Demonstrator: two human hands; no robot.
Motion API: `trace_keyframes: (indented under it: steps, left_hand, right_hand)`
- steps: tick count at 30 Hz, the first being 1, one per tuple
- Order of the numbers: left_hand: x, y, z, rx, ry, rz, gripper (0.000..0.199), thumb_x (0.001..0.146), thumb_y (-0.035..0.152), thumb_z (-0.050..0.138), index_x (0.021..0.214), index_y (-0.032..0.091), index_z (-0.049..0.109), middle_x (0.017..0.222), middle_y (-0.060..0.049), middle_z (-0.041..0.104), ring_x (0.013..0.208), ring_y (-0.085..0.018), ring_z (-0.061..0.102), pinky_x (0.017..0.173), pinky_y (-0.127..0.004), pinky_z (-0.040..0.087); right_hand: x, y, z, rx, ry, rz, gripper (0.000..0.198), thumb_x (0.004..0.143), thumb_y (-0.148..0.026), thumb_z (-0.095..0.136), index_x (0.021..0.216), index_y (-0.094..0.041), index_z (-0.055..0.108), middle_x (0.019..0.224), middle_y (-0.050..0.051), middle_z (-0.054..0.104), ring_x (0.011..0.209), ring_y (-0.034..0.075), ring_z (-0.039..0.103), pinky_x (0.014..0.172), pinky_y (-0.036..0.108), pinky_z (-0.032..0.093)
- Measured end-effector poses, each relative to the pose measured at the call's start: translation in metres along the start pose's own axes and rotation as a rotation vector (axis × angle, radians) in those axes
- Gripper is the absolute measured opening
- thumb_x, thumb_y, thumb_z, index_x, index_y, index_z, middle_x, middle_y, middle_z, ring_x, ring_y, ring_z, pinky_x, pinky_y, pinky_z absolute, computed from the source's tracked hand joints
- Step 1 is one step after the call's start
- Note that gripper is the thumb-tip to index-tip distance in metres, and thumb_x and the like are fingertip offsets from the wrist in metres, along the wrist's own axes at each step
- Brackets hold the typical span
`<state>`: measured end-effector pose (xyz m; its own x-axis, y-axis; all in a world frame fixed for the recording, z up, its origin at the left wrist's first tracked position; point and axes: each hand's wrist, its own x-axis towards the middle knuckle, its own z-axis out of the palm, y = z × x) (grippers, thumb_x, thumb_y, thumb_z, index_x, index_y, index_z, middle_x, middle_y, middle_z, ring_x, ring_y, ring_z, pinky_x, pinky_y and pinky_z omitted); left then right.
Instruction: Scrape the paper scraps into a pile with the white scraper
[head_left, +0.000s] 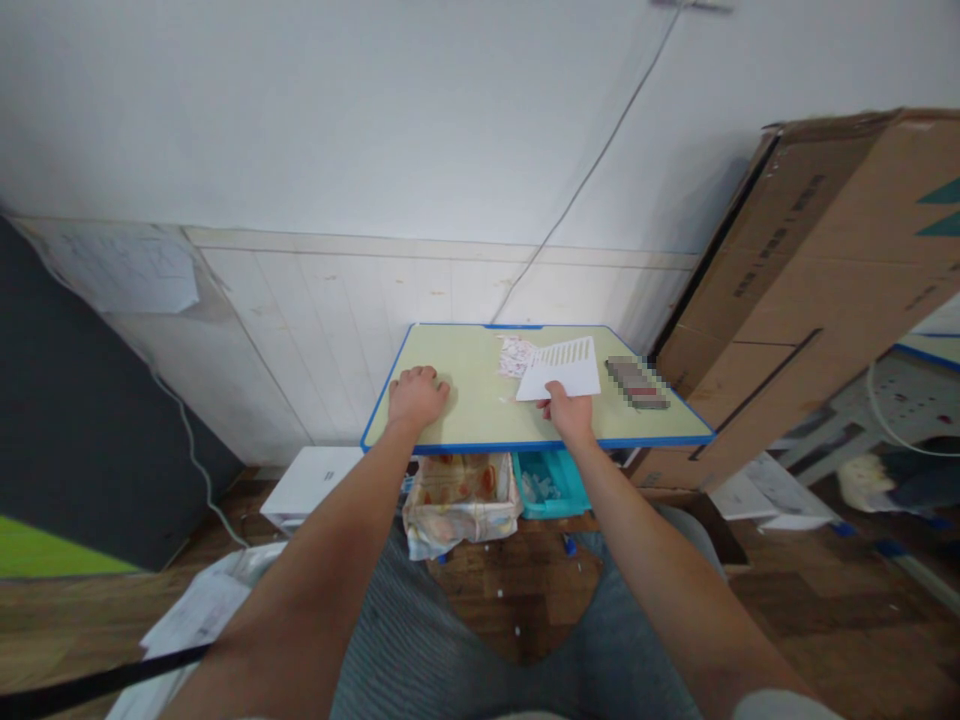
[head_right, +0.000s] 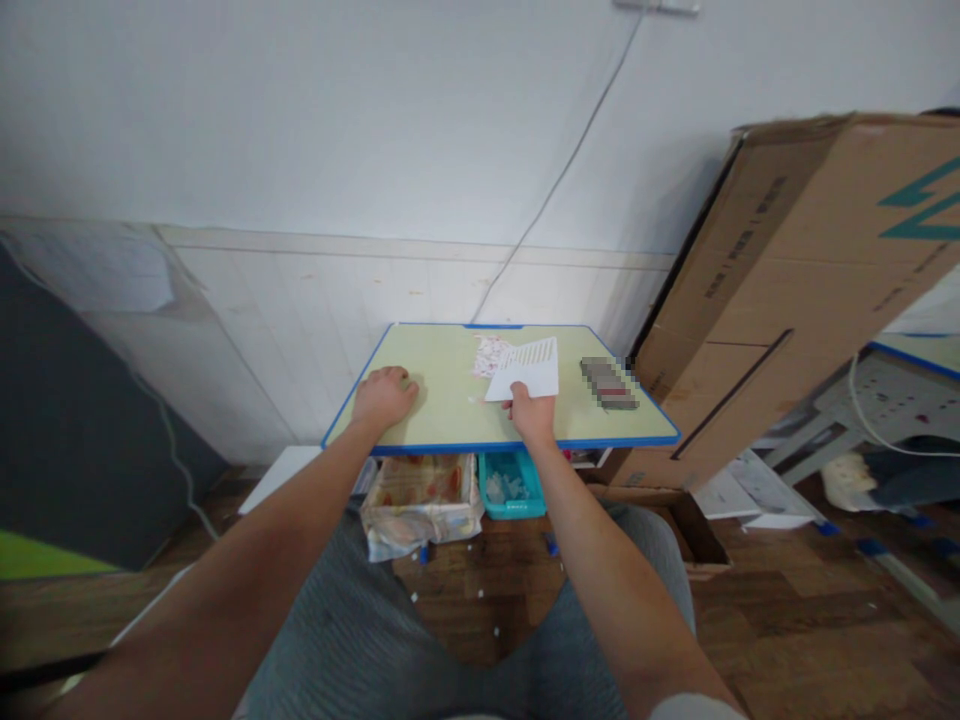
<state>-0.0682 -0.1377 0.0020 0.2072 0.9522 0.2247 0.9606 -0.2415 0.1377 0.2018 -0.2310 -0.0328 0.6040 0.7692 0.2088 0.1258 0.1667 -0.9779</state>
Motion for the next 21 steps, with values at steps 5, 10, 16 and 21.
trace_keyframes:
  steps: [5, 10, 16, 21]
  left_hand:
    - [0.0013, -0.0009, 0.0023, -0.011, 0.009, -0.002, 0.052, 0.119, 0.037, 0.052, 0.153, 0.013, 0.084, 0.165, -0.026, 0.082, 0.159, -0.041, 0.073, 0.131, -0.055, 0.059]
    - [0.0006, 0.0002, -0.0001, -0.002, -0.005, -0.003, 0.054, 0.12, 0.038, 0.05, 0.155, 0.012, 0.083, 0.167, -0.026, 0.081, 0.161, -0.041, 0.072, 0.131, -0.054, 0.058]
    - [0.0005, -0.0008, 0.0006, -0.004, 0.001, 0.01, 0.053, 0.12, 0.037, 0.05, 0.153, 0.012, 0.083, 0.167, -0.026, 0.081, 0.16, -0.041, 0.072, 0.131, -0.055, 0.057]
    - [0.0006, -0.0007, 0.0006, -0.012, 0.003, 0.004, 0.054, 0.119, 0.037, 0.051, 0.155, 0.012, 0.083, 0.166, -0.027, 0.081, 0.16, -0.042, 0.072, 0.132, -0.056, 0.058]
  right_hand:
    - [-0.0041, -0.0042, 0.0005, 0.013, -0.111, 0.031, 0.009, 0.077, -0.036, 0.071, 0.08, -0.028, 0.071, 0.052, 0.0, 0.068, 0.043, 0.019, 0.056, 0.045, 0.03, 0.048]
    - [-0.0045, -0.0067, -0.0015, 0.016, -0.209, 0.056, 0.01, 0.076, -0.037, 0.074, 0.075, -0.028, 0.069, 0.051, 0.001, 0.067, 0.042, 0.018, 0.055, 0.044, 0.029, 0.048]
    - [0.0, -0.0078, -0.0044, 0.019, -0.282, 0.076, 0.012, 0.076, -0.037, 0.075, 0.071, -0.028, 0.069, 0.054, 0.004, 0.072, 0.044, 0.019, 0.057, 0.046, 0.03, 0.05]
    - [0.001, -0.0072, -0.0043, 0.005, -0.304, 0.076, 0.019, 0.079, -0.038, 0.078, 0.068, -0.029, 0.066, 0.052, 0.003, 0.069, 0.044, 0.019, 0.057, 0.046, 0.03, 0.05]
